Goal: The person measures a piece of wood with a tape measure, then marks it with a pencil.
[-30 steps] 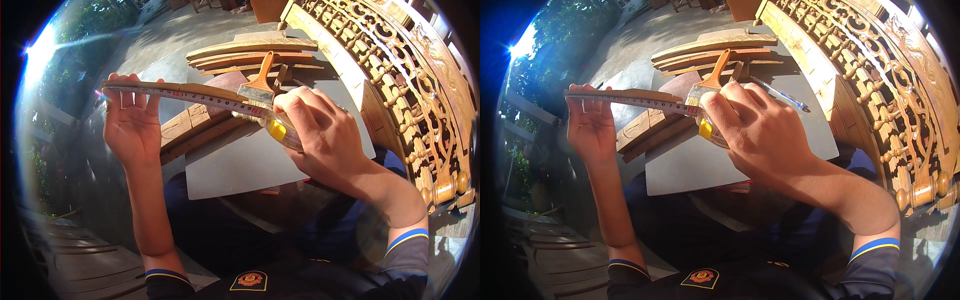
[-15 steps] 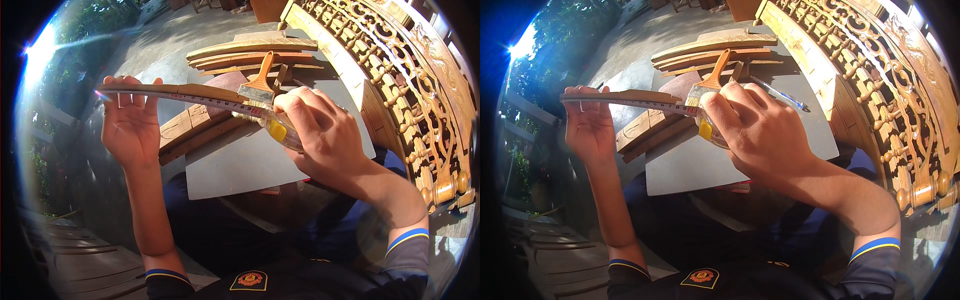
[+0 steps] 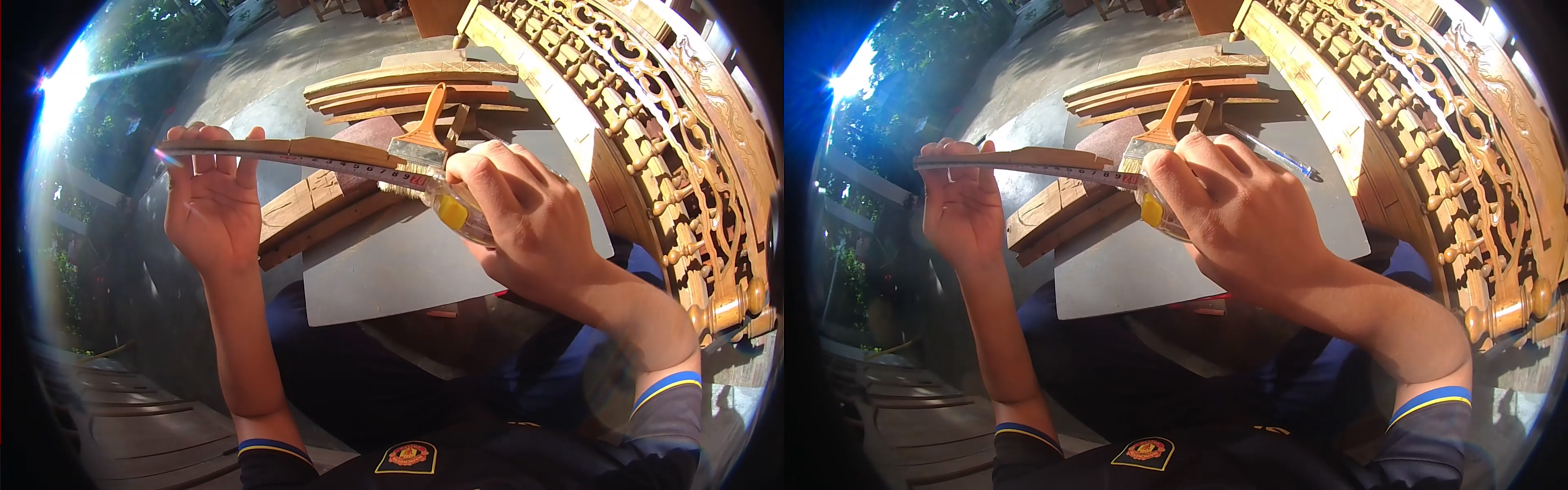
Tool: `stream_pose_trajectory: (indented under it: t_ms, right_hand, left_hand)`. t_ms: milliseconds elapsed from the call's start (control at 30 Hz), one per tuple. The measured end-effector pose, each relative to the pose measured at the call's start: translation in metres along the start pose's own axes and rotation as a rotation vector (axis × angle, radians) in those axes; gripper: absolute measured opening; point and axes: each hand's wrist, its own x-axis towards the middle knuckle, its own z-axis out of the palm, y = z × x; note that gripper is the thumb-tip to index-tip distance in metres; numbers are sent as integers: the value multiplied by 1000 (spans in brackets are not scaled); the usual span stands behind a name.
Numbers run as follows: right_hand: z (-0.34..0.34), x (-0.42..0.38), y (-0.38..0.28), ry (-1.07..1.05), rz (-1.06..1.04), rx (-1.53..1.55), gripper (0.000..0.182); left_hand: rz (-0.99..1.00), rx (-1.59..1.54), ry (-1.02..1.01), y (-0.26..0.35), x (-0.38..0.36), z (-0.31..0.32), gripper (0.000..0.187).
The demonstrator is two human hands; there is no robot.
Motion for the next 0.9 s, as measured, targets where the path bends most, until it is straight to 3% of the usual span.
stream_pose_trajectory:
  t_ms: [533,567,700,800,833,900]
  right_hand:
    - [5,-1,2,42,-27,-22,48]
    - [4,0,1,33,-17,1,49]
    - [7,-3,2,19,20,5,58]
    - [9,-4,1,35,34,15,58]
    - [15,-4,9,77,-31,-23,45]
    - [16,-5,8,53,-22,-9,45]
  left_hand:
    - [-35,8,-32,3,2,7,28]
    - [-25,-44,-52,4,3,-4,36]
    - [-83,-77,-81,7,6,0,32]
    - [-146,-36,-98,20,11,-13,33]
    - [-115,52,-40,18,11,-10,32]
    - [-57,236,72,14,11,-4,31]
